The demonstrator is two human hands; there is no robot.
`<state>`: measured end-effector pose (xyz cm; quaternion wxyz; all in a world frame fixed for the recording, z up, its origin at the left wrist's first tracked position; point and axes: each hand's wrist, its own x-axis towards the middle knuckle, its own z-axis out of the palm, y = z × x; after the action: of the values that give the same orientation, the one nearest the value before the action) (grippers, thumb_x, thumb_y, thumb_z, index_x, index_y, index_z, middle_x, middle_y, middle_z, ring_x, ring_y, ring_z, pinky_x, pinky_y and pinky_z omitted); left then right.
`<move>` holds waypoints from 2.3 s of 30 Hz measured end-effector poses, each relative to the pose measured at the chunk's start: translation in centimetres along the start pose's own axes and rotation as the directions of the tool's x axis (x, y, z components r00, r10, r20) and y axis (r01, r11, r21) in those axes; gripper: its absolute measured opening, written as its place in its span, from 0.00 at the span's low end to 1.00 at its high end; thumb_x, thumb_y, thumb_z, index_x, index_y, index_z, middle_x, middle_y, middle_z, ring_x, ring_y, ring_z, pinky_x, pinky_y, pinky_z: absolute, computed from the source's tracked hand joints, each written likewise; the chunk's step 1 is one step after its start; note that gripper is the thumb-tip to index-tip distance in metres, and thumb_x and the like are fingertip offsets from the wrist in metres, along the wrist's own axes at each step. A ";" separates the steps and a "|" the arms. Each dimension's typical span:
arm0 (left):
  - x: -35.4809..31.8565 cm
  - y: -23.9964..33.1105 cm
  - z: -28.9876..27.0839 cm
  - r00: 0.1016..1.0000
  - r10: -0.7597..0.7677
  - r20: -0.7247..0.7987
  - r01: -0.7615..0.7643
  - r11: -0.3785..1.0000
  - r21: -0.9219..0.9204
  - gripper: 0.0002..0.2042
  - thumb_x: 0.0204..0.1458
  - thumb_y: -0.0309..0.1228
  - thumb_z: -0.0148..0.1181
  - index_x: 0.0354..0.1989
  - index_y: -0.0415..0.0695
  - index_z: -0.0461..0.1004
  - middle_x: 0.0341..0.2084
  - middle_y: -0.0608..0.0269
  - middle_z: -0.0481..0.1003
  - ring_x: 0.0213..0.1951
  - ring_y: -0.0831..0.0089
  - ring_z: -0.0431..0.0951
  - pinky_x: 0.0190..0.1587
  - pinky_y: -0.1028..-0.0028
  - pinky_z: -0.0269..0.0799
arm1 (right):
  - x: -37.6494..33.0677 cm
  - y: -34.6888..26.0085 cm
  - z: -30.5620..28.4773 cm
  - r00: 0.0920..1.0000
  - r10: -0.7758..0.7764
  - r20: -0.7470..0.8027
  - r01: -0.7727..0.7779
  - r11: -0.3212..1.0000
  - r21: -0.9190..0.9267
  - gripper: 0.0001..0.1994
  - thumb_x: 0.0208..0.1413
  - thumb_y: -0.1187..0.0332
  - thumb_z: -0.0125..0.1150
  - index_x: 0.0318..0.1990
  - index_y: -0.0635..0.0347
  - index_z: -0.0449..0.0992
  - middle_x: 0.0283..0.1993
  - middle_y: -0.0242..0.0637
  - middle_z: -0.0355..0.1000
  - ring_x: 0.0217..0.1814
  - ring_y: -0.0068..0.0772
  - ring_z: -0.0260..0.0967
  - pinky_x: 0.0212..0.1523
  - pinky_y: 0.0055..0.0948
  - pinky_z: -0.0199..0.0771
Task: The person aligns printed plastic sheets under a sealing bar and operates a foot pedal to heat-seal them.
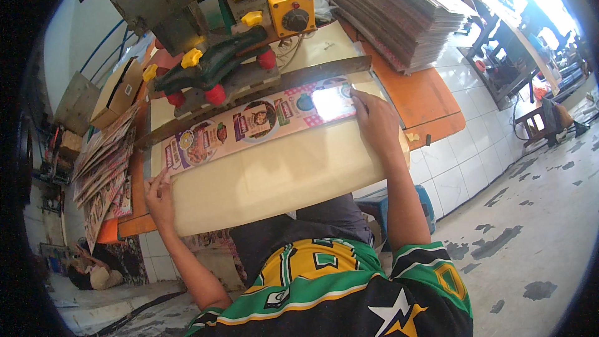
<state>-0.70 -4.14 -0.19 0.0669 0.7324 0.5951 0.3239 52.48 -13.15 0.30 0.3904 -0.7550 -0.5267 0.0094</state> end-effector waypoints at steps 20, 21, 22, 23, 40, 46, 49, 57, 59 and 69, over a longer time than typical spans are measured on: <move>1.0 0.4 1.0 0.966 0.201 0.163 -0.225 0.963 0.147 0.26 0.66 0.47 0.49 0.70 0.50 0.66 0.69 0.60 0.65 0.70 0.54 0.62 0.70 0.55 0.53 | 1.8 -0.3 0.9 0.998 0.028 0.062 -0.012 0.969 -0.245 0.17 0.66 0.52 0.50 0.55 0.41 0.80 0.39 0.47 0.81 0.43 0.53 0.77 0.46 0.48 0.73; 0.9 0.4 1.0 0.966 0.200 0.161 -0.224 0.964 0.145 0.26 0.66 0.47 0.49 0.70 0.50 0.66 0.69 0.60 0.65 0.70 0.54 0.62 0.70 0.55 0.53 | 1.7 -0.3 0.9 0.998 0.029 0.064 -0.012 0.968 -0.249 0.17 0.66 0.53 0.50 0.55 0.42 0.80 0.39 0.47 0.81 0.43 0.53 0.77 0.46 0.47 0.73; 0.9 0.5 1.0 0.967 0.199 0.159 -0.222 0.965 0.142 0.26 0.66 0.47 0.50 0.70 0.50 0.66 0.69 0.60 0.65 0.70 0.54 0.62 0.70 0.55 0.54 | 1.7 -0.4 0.9 0.997 0.030 0.065 -0.013 0.967 -0.253 0.17 0.66 0.53 0.50 0.54 0.42 0.80 0.39 0.46 0.81 0.43 0.53 0.78 0.46 0.47 0.73; 1.0 0.5 1.0 0.967 0.200 0.158 -0.223 0.964 0.143 0.26 0.66 0.47 0.50 0.69 0.50 0.66 0.69 0.60 0.65 0.70 0.54 0.62 0.70 0.54 0.54 | 1.7 -0.5 0.8 0.998 0.028 0.063 -0.011 0.967 -0.253 0.17 0.66 0.53 0.50 0.54 0.42 0.80 0.40 0.46 0.81 0.43 0.53 0.78 0.46 0.47 0.73; 1.0 0.2 1.1 0.967 0.216 0.137 -0.235 0.962 0.140 0.26 0.63 0.46 0.54 0.67 0.49 0.68 0.67 0.58 0.67 0.68 0.52 0.65 0.68 0.54 0.57 | 1.6 -0.8 0.8 0.996 0.048 0.068 -0.029 0.963 -0.267 0.17 0.66 0.52 0.50 0.55 0.41 0.80 0.38 0.46 0.81 0.42 0.51 0.78 0.45 0.47 0.73; 1.0 1.5 0.7 0.966 0.200 0.164 -0.223 0.965 0.135 0.24 0.62 0.33 0.55 0.68 0.44 0.67 0.67 0.50 0.66 0.68 0.51 0.64 0.70 0.57 0.57 | 1.5 -1.1 0.6 0.997 0.050 0.062 -0.032 0.965 -0.259 0.17 0.66 0.52 0.51 0.54 0.42 0.80 0.38 0.46 0.81 0.43 0.52 0.78 0.45 0.47 0.73; 0.9 1.3 0.8 0.970 0.192 0.148 -0.213 0.966 0.147 0.25 0.63 0.36 0.56 0.68 0.46 0.66 0.67 0.48 0.65 0.69 0.50 0.62 0.70 0.57 0.56 | 1.4 -0.6 0.8 0.998 0.035 0.049 -0.023 0.971 -0.239 0.17 0.66 0.52 0.51 0.56 0.42 0.79 0.39 0.47 0.80 0.43 0.53 0.77 0.45 0.47 0.72; 0.6 0.4 1.2 0.995 0.081 0.052 -0.084 0.994 0.063 0.28 0.63 0.46 0.57 0.67 0.45 0.67 0.66 0.42 0.66 0.69 0.46 0.62 0.69 0.56 0.57 | 1.3 0.2 1.2 0.996 0.084 -0.015 -0.085 0.973 -0.215 0.21 0.65 0.48 0.53 0.54 0.51 0.78 0.36 0.50 0.80 0.42 0.53 0.78 0.44 0.48 0.72; 0.7 0.6 1.1 0.994 0.092 0.053 -0.094 0.995 0.038 0.28 0.63 0.46 0.57 0.67 0.43 0.67 0.64 0.42 0.67 0.68 0.46 0.63 0.69 0.56 0.58 | 1.3 0.5 1.2 0.998 0.066 -0.023 -0.069 0.979 -0.190 0.22 0.65 0.47 0.54 0.53 0.52 0.79 0.34 0.48 0.79 0.40 0.52 0.77 0.42 0.47 0.72; 0.7 0.6 0.6 0.991 0.116 0.065 -0.109 0.988 -0.109 0.30 0.62 0.46 0.59 0.68 0.42 0.66 0.65 0.44 0.67 0.68 0.49 0.64 0.69 0.58 0.58 | 1.3 -0.1 0.1 0.990 0.141 0.017 -0.142 0.989 0.042 0.16 0.61 0.55 0.62 0.49 0.56 0.81 0.25 0.40 0.73 0.29 0.39 0.72 0.34 0.39 0.68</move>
<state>0.16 -3.52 -0.13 0.1081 0.7714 0.5323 0.3315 52.95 -12.02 0.86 0.4012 -0.7819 -0.4741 0.0535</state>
